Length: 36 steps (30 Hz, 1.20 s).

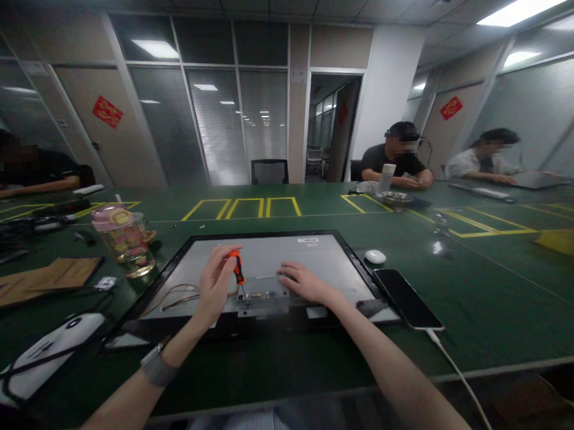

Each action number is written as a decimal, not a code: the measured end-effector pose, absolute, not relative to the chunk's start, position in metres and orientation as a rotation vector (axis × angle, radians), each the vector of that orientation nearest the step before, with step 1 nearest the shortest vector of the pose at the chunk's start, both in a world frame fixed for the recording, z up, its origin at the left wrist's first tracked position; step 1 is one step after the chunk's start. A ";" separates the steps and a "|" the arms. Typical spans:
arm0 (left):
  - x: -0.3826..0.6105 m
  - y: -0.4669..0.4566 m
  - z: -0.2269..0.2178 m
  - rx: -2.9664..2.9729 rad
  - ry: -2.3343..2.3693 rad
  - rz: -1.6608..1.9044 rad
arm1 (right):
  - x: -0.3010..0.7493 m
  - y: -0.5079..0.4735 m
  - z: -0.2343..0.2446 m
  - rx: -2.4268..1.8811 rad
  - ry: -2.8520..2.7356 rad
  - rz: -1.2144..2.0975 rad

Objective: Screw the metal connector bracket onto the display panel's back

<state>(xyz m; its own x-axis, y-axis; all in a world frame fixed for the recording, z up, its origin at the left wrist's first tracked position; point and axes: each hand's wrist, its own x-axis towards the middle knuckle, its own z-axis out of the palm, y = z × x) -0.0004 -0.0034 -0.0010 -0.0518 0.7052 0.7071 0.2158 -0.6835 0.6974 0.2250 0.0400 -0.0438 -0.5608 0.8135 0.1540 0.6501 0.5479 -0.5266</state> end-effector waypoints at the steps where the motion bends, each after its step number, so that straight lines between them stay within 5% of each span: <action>1: 0.000 -0.002 -0.002 1.880 0.989 1.781 | 0.225 0.040 -0.044 -1.195 -2.408 0.585; 36: 0.009 -0.009 -0.008 1.846 0.803 1.546 | 0.225 0.041 -0.047 -1.202 -2.383 0.601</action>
